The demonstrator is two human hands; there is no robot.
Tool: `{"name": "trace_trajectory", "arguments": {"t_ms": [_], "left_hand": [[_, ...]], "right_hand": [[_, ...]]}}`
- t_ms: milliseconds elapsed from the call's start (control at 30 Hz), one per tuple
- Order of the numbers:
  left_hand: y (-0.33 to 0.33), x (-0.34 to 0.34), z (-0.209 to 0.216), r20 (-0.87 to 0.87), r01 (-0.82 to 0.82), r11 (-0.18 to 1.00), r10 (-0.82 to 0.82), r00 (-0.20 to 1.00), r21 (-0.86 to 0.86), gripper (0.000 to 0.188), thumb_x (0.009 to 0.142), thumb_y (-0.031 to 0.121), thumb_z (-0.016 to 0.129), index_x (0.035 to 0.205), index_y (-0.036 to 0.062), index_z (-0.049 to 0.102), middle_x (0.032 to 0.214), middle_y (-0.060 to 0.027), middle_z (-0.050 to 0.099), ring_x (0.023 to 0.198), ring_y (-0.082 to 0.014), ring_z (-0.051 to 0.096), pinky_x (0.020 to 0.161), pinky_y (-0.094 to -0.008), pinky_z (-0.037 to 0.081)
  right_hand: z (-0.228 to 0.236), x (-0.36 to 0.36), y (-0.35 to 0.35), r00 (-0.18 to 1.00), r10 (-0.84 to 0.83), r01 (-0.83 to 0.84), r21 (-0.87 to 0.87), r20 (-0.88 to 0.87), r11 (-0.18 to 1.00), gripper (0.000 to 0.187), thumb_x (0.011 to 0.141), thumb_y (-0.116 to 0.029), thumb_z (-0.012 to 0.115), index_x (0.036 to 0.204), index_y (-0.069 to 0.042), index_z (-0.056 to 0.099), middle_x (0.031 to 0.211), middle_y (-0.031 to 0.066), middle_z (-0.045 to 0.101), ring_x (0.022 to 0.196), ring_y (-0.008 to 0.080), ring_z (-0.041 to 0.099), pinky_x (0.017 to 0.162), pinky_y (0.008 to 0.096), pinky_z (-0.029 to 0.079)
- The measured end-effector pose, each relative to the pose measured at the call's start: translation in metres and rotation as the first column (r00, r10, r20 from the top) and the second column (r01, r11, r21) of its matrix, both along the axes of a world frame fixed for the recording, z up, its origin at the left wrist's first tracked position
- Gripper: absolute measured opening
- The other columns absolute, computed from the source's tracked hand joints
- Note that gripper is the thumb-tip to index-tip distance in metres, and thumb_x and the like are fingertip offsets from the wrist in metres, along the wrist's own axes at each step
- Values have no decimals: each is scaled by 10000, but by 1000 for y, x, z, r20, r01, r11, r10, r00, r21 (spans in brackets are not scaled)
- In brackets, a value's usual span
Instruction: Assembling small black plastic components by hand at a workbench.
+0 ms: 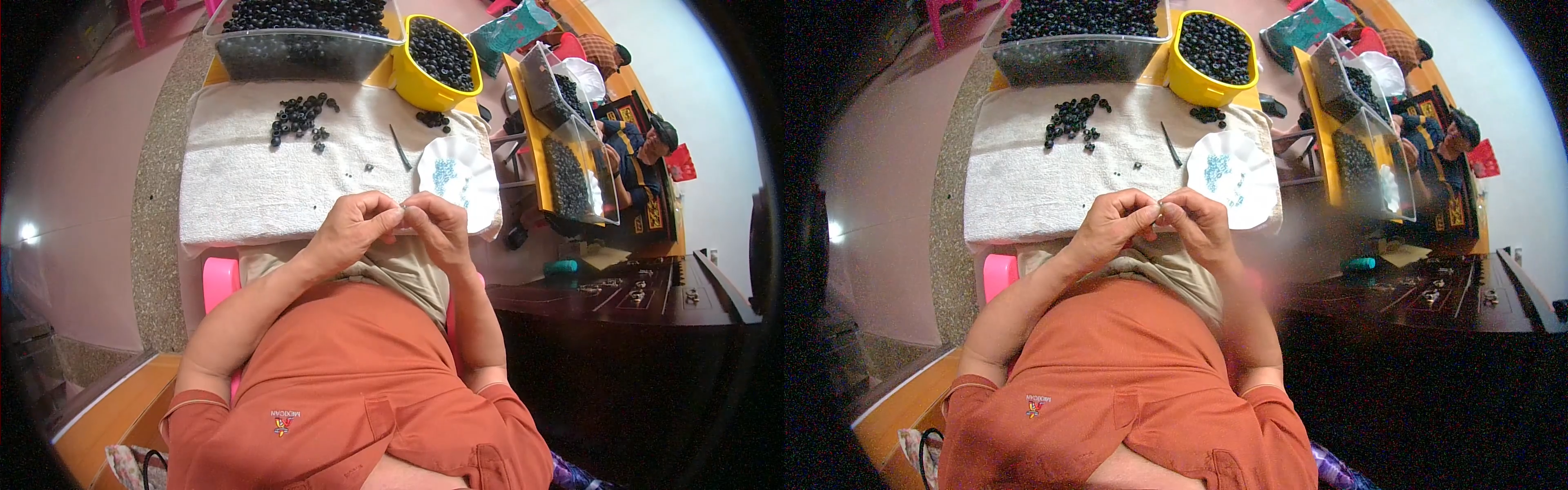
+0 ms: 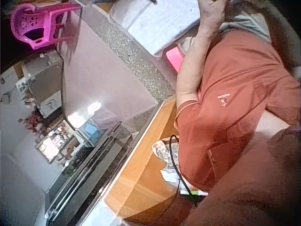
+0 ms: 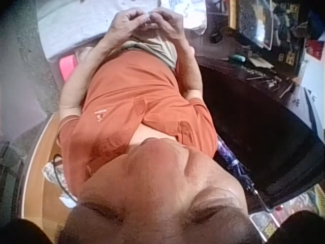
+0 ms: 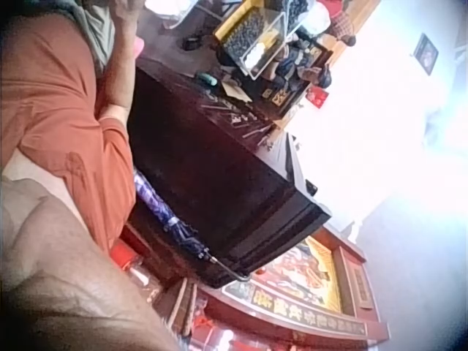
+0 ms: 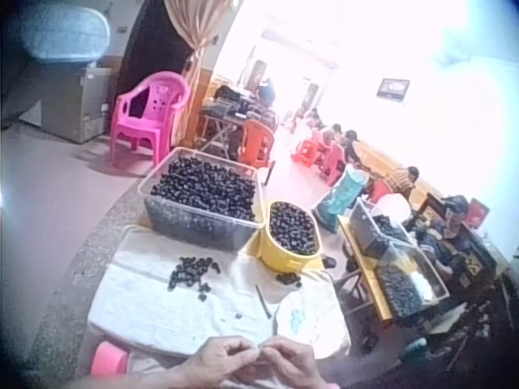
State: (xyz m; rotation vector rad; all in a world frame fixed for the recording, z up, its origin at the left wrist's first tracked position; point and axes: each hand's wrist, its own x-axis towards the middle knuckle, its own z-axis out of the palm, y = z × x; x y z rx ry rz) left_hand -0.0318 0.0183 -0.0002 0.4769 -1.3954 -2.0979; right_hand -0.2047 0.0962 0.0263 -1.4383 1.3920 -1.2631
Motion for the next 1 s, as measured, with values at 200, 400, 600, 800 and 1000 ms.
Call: {"name": "trace_trajectory", "arguments": {"t_ms": [200, 400, 600, 800, 1000], "left_hand": [[-1, 0, 2, 22, -7, 1000, 7, 1000, -15, 247, 958, 289, 629, 980, 46, 663, 825, 29, 635, 694, -38, 571, 583, -180, 438], [0, 0, 0, -8, -15, 1000, 15, 1000, 26, 248, 961, 286, 623, 992, 43, 661, 821, 26, 637, 685, -30, 568, 565, -173, 433], [-1, -3, -7, -32, -6, 1000, 6, 999, 18, 232, 963, 269, 621, 989, 41, 657, 842, 19, 648, 692, -35, 581, 552, -166, 434], [-2, -1, -4, -23, 15, 998, -13, 1000, 68, 211, 970, 242, 611, 1000, 37, 648, 865, 11, 645, 714, -44, 591, 600, -171, 466], [-3, 0, -4, -36, 33, 993, -29, 999, 115, 212, 971, 242, 609, 999, 34, 641, 866, 12, 638, 729, -40, 591, 629, -170, 480]], "right_hand": [[0, 3, 0, 993, -35, 24, -93, -116, 995, 92, 960, -33, 562, 977, 42, 614, 861, 62, 618, 776, 99, 598, 706, 227, 498], [2, 6, -2, 996, -41, 36, -67, -79, 997, 82, 946, -23, 579, 939, 45, 626, 849, 61, 608, 771, 110, 600, 697, 235, 497], [-5, 1, -3, 996, -7, -1, -100, -85, 995, 65, 935, -1, 583, 916, 37, 632, 843, 71, 614, 763, 120, 597, 683, 242, 492], [-4, 5, -2, 999, -29, 27, -68, -31, 997, 48, 930, 2, 596, 940, 40, 622, 851, 57, 611, 780, 108, 601, 696, 227, 501], [-8, 4, -1, 999, -38, 40, -62, 24, 997, 66, 927, -21, 619, 959, 37, 621, 873, 50, 623, 797, 98, 610, 712, 226, 511]]}}
